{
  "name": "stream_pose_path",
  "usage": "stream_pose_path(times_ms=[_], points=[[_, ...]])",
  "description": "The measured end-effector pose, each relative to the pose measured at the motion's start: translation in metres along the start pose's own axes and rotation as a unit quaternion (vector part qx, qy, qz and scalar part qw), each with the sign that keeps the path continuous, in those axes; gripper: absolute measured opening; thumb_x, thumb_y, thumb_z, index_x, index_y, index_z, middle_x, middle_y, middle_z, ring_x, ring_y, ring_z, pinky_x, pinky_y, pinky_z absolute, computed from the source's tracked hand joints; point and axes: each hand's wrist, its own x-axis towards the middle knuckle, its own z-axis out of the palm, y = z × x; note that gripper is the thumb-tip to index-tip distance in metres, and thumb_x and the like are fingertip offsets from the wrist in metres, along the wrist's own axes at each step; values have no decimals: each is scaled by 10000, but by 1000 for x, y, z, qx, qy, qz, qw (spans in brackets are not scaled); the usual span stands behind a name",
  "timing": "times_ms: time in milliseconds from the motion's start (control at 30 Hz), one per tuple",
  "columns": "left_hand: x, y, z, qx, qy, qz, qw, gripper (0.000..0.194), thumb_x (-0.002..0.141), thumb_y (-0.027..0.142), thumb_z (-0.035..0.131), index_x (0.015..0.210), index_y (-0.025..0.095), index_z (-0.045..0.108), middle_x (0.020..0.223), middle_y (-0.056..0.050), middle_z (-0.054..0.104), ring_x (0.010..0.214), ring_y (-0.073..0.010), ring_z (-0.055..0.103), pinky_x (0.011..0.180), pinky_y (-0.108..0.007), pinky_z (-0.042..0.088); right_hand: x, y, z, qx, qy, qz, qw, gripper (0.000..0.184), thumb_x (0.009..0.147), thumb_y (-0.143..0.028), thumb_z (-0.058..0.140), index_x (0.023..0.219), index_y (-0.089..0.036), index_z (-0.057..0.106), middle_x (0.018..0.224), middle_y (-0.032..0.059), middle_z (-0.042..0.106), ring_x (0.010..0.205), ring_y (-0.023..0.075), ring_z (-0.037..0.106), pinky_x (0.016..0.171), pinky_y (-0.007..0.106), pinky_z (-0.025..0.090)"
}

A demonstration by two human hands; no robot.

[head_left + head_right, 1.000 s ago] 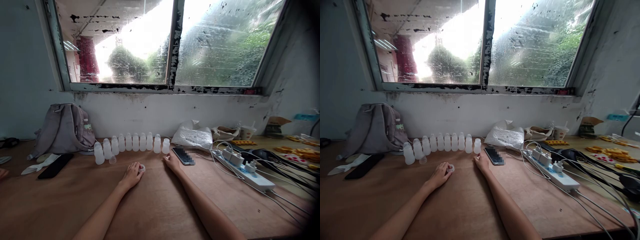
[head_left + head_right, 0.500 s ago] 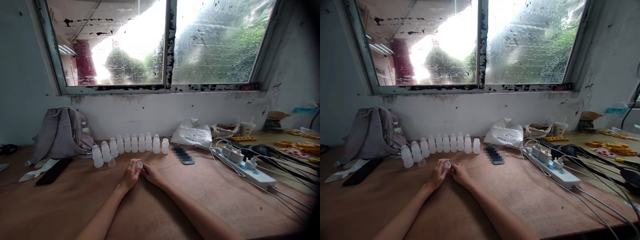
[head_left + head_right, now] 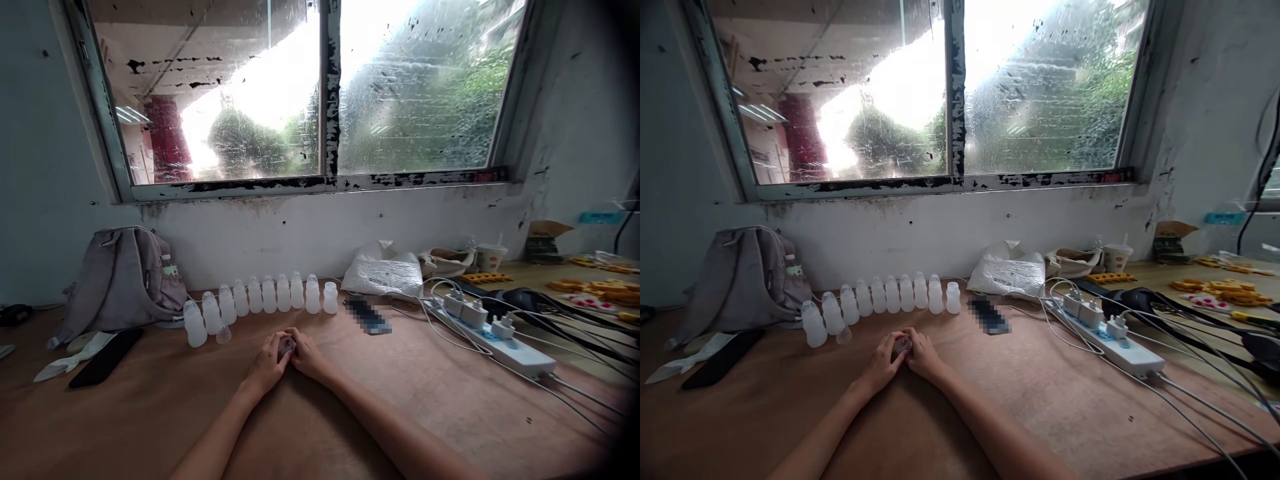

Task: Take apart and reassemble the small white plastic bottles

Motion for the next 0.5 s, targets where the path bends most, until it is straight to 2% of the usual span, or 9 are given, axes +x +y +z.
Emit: stream_pose_path(times_ms=[167,367,433,500], points=[[0,-6,4,23,-46,-3,999,290,803,245,430,1081,187,486,1113,-81,532,1042,-204,463,910,-381,370,-2,-3,-2,-40,-17,-37,998,481,624,-51,432,1091,-165,414,1064,85,534,974,204,457,809,314,322],[0,-2,0,4,-41,-31,999,259,843,308,360,1037,189,485,1019,-78,568,965,-193,516,851,-349,404,-2,-8,-9,-41,-43,-51,997,481,631,-117,495,1102,-174,417,1043,71,541,942,206,458,806,314,318],[0,-1,-1,-10,-35,-48,998,239,863,287,306,982,194,491,961,-68,584,905,-181,543,804,-331,423,-3,-9,-11,-49,-46,-52,996,462,641,-156,525,1093,-176,430,1039,70,543,940,210,460,812,318,314],[0,-2,-2,-30,-32,-57,997,194,854,252,324,941,203,490,933,-54,595,877,-172,556,781,-313,431,-4,-11,-11,-59,-48,-53,996,430,657,-184,538,1077,-177,446,1023,71,551,931,211,466,811,318,315]])
